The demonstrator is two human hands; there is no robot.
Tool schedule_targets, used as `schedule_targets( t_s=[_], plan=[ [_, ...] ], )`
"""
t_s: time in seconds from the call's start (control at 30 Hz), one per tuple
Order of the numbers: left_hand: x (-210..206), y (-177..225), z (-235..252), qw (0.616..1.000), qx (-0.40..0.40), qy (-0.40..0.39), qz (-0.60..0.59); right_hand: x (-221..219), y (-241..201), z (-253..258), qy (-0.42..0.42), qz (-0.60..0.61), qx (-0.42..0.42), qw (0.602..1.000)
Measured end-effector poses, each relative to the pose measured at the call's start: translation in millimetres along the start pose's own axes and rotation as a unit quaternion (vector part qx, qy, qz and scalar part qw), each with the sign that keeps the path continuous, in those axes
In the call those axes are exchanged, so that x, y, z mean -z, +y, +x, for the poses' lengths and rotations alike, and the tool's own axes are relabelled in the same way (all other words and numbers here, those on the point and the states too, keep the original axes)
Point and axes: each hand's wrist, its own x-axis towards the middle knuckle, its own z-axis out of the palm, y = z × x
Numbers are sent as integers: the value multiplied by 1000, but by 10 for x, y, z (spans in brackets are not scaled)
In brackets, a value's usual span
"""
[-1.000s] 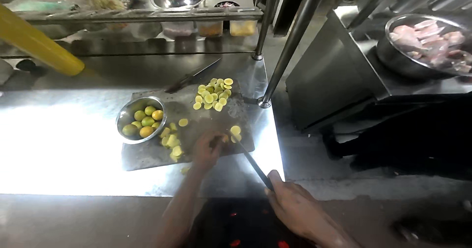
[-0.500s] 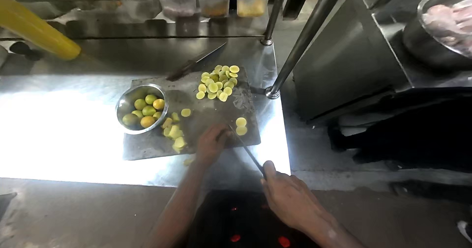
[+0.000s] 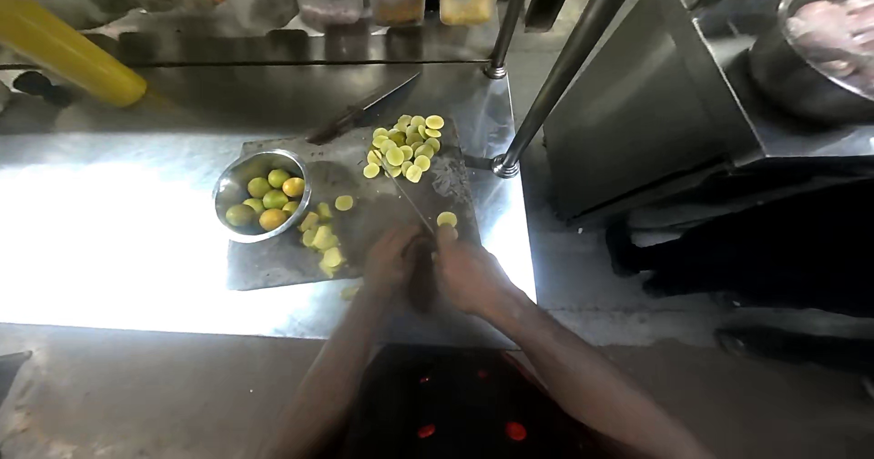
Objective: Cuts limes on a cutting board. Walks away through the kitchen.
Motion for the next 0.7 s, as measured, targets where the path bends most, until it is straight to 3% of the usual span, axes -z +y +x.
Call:
schedule_targets(
  t_s=[0.1, 0.27, 0.37, 0.57, 0.7],
  plan=[
    [12, 47, -15, 1000, 13, -1, -1, -91, 171, -148, -65, 5, -14, 998],
    [15, 38, 5, 1000, 2, 2, 12, -141, 631, -923, -186, -23, -59, 981],
    [3, 54, -14, 1000, 10, 1, 18, -92, 657, -1068, -200, -33, -71, 977],
    [26, 17, -62, 1000, 8, -3, 13, -92, 470, -841, -169, -32, -56, 983],
    [203, 67, -37, 998, 62, 23, 23, -82, 533, -852, -166, -20, -46, 985]
  ],
)
